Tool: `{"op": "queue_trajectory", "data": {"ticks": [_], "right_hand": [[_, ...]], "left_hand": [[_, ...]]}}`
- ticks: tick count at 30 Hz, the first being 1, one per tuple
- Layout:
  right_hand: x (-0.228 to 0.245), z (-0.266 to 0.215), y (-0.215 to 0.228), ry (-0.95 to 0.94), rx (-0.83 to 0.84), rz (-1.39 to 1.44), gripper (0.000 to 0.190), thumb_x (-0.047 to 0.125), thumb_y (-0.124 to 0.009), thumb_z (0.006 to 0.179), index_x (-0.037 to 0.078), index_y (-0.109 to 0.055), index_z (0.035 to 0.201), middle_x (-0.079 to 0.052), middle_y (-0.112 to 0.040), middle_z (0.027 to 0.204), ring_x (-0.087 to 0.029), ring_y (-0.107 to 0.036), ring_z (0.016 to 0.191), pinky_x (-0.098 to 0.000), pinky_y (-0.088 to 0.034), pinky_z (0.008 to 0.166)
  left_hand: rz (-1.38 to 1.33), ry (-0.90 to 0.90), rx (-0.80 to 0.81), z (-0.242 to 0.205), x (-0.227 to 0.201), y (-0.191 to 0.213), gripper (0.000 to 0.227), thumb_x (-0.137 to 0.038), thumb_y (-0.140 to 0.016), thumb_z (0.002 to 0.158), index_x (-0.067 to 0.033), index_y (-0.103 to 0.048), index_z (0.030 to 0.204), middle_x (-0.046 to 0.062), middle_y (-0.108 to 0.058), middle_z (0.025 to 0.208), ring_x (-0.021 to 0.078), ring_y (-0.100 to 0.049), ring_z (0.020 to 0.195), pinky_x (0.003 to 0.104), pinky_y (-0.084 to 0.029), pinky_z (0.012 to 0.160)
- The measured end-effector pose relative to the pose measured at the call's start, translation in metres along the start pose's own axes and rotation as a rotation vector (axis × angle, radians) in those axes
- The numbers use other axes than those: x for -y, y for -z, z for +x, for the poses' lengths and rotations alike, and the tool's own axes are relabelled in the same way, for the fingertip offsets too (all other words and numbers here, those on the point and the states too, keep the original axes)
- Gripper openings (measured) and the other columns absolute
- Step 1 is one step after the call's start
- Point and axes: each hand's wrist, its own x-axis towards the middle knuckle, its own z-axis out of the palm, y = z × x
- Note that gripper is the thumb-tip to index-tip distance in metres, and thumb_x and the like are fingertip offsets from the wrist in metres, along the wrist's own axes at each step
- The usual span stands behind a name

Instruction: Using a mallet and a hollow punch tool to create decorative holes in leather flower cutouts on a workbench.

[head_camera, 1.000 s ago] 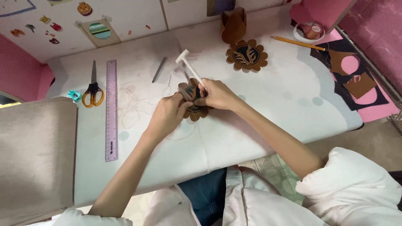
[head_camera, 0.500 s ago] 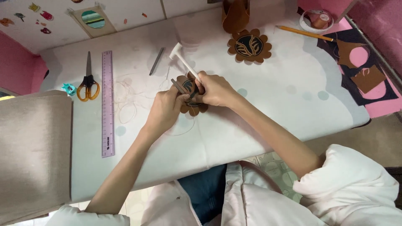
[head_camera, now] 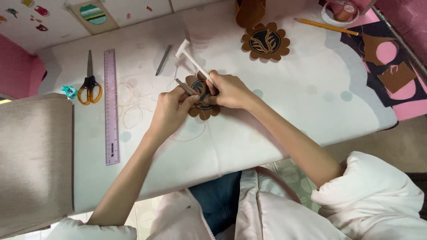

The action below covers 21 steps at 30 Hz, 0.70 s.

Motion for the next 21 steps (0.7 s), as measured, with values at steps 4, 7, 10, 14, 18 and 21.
{"op": "queue_trajectory", "data": {"ticks": [4, 7, 10, 14, 18, 21], "right_hand": [[0.003, -0.001, 0.002, -0.020, 0.005, -0.016, 0.037, 0.035, -0.082, 0.082, 0.014, -0.054, 0.095, -0.008, -0.068, 0.079, -0.037, -0.072, 0.089, -0.0476, -0.054, 0.081], [0.003, -0.002, 0.002, -0.036, 0.007, -0.020, 0.038, 0.035, -0.082, 0.082, 0.014, -0.053, 0.095, -0.008, -0.068, 0.080, -0.037, -0.072, 0.089, -0.0475, -0.054, 0.081], [0.002, -0.001, 0.000, -0.028, -0.002, -0.017, 0.039, 0.035, -0.082, 0.081, 0.014, -0.053, 0.095, -0.008, -0.069, 0.079, -0.037, -0.072, 0.088, -0.0469, -0.053, 0.080], [-0.003, 0.002, -0.002, -0.011, -0.005, -0.015, 0.040, 0.037, -0.083, 0.081, 0.014, -0.054, 0.096, -0.007, -0.069, 0.079, -0.037, -0.072, 0.087, -0.0461, -0.053, 0.079], [-0.003, 0.002, -0.001, -0.002, 0.001, -0.020, 0.039, 0.035, -0.082, 0.082, 0.014, -0.053, 0.096, -0.007, -0.069, 0.080, -0.038, -0.072, 0.088, -0.0468, -0.053, 0.079], [-0.002, 0.001, 0.000, -0.008, 0.008, -0.026, 0.040, 0.037, -0.082, 0.081, 0.014, -0.053, 0.097, -0.008, -0.070, 0.081, -0.039, -0.071, 0.089, -0.0482, -0.053, 0.080]], "left_hand": [[-0.010, -0.004, -0.020, 0.000, -0.002, -0.002, 0.018, -0.019, -0.073, 0.098, -0.0015, -0.070, 0.094, 0.012, -0.075, 0.072, 0.0282, -0.076, 0.074, 0.035, -0.060, 0.069], [-0.019, 0.001, -0.026, 0.000, -0.002, -0.003, 0.017, -0.017, -0.073, 0.098, -0.0004, -0.071, 0.095, 0.014, -0.075, 0.073, 0.0286, -0.076, 0.074, 0.036, -0.060, 0.070], [-0.040, -0.003, -0.022, 0.000, -0.005, -0.001, 0.018, -0.017, -0.073, 0.098, 0.0009, -0.072, 0.096, 0.014, -0.075, 0.074, 0.0286, -0.076, 0.075, 0.036, -0.060, 0.072], [-0.067, -0.013, -0.027, -0.001, -0.007, -0.002, 0.018, -0.016, -0.072, 0.099, 0.0022, -0.072, 0.097, 0.016, -0.075, 0.076, 0.0292, -0.076, 0.075, 0.037, -0.061, 0.072], [-0.038, -0.031, -0.036, -0.002, -0.014, -0.001, 0.020, -0.016, -0.073, 0.098, 0.0033, -0.071, 0.095, 0.016, -0.075, 0.075, 0.0292, -0.076, 0.074, 0.037, -0.061, 0.069], [-0.037, -0.025, -0.033, -0.002, -0.014, -0.001, 0.020, -0.016, -0.072, 0.099, 0.0042, -0.071, 0.096, 0.018, -0.075, 0.076, 0.0318, -0.076, 0.074, 0.040, -0.061, 0.070]]}}
